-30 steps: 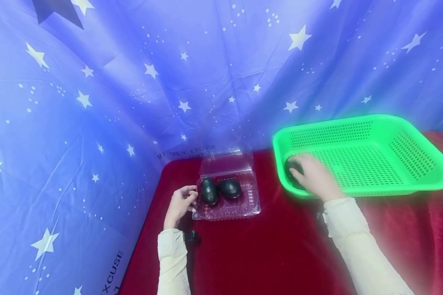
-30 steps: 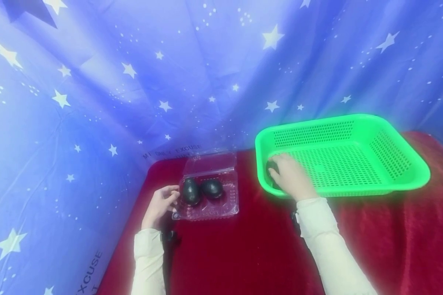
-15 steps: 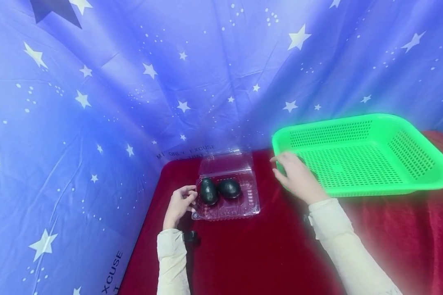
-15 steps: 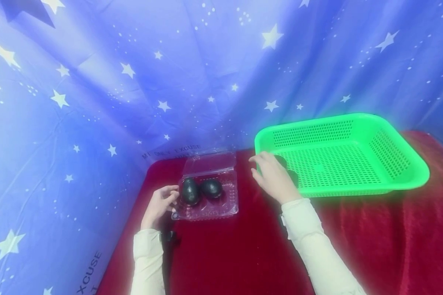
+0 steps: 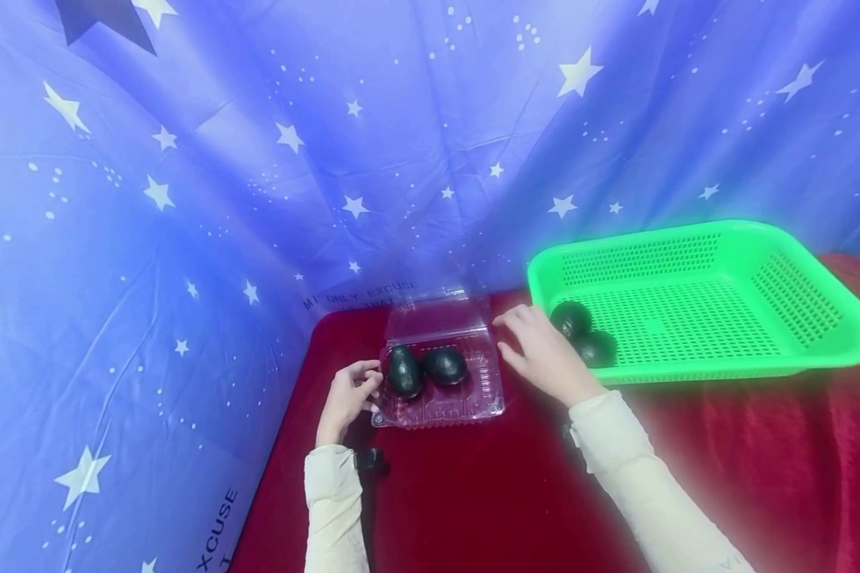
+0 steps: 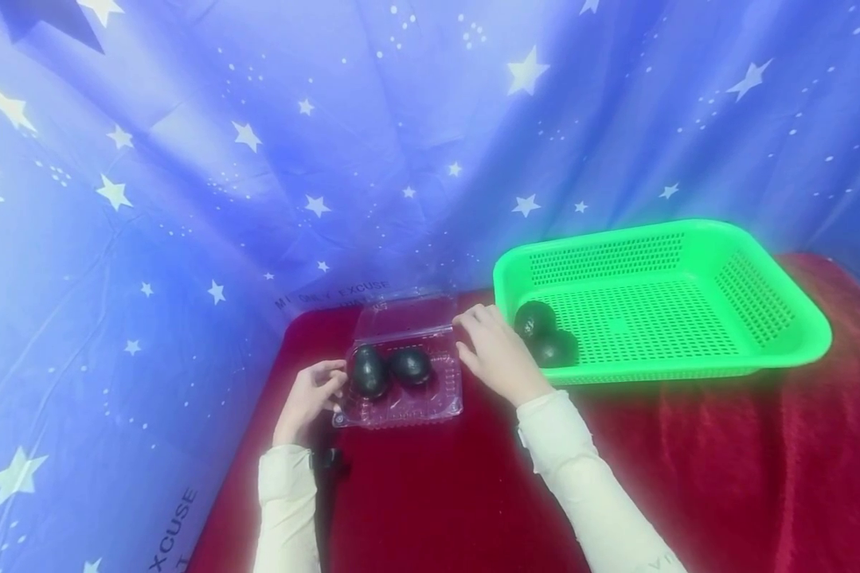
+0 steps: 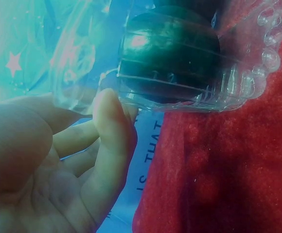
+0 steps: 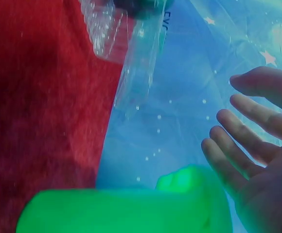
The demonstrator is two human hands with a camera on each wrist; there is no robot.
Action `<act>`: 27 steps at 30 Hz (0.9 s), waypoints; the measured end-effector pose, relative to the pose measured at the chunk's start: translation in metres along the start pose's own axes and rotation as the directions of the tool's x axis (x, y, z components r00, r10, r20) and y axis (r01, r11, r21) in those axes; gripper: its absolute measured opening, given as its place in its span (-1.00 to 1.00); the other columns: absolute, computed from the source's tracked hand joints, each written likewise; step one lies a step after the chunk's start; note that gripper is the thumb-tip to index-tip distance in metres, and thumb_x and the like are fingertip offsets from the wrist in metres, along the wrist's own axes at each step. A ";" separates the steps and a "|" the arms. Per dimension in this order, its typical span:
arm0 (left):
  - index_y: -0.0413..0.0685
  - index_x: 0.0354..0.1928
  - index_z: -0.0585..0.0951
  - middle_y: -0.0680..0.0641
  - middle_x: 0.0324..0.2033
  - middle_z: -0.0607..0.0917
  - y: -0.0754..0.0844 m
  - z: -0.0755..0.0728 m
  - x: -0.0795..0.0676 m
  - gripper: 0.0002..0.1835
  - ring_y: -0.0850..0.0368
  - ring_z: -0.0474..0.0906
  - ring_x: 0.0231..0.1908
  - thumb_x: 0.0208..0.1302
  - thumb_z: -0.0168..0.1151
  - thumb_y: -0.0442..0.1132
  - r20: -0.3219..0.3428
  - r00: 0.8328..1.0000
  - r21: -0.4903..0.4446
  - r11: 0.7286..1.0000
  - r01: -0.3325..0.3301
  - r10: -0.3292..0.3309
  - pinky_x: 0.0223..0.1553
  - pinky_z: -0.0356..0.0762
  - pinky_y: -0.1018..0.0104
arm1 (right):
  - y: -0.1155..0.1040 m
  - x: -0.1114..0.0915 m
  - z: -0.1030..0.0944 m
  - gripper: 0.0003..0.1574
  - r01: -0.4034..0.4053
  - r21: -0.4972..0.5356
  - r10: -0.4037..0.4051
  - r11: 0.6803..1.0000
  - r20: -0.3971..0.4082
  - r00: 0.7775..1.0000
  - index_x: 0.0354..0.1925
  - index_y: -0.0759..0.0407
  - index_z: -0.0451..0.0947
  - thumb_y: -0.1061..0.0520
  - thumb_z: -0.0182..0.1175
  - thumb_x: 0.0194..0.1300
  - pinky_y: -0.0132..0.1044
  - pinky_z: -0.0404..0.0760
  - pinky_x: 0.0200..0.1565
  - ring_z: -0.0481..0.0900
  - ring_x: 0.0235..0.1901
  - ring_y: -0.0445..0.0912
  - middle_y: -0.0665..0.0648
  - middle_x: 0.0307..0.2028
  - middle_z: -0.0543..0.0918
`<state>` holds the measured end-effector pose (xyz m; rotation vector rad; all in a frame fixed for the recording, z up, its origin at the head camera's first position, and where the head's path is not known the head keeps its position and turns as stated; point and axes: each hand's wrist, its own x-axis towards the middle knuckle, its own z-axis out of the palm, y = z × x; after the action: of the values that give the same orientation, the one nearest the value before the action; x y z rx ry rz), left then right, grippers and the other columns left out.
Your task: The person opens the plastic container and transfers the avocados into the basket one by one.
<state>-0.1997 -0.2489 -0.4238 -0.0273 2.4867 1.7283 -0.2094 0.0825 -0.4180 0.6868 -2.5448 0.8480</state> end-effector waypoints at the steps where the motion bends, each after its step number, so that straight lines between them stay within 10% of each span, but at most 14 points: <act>1: -0.47 0.18 0.51 -0.40 -0.20 0.62 0.000 0.000 0.000 -0.61 0.08 0.53 -0.47 0.33 0.18 -0.46 0.000 1.000 -0.002 1.000 0.002 -0.002 -0.61 0.65 0.37 | -0.001 0.000 0.002 -0.54 0.007 -0.006 -0.007 1.000 0.004 1.000 0.09 0.33 0.53 0.21 0.32 0.25 0.03 0.58 0.16 0.47 0.04 0.11 0.25 -0.01 0.57; 27: -0.47 0.18 0.51 -0.38 -0.22 0.61 0.001 0.000 -0.002 -0.61 0.11 0.53 -0.46 0.34 0.17 -0.47 -0.004 1.000 -0.002 1.000 0.014 -0.014 -0.61 0.65 0.38 | -0.019 0.001 0.050 -0.11 0.034 0.017 -0.036 0.999 0.118 0.992 0.37 0.26 0.35 0.10 0.46 0.15 -0.03 0.54 0.28 0.39 0.27 0.11 0.23 0.27 0.42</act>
<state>-0.1982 -0.2487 -0.4229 -0.0481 2.4817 1.7266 -0.2089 0.0373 -0.4459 0.8062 -2.6253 0.8386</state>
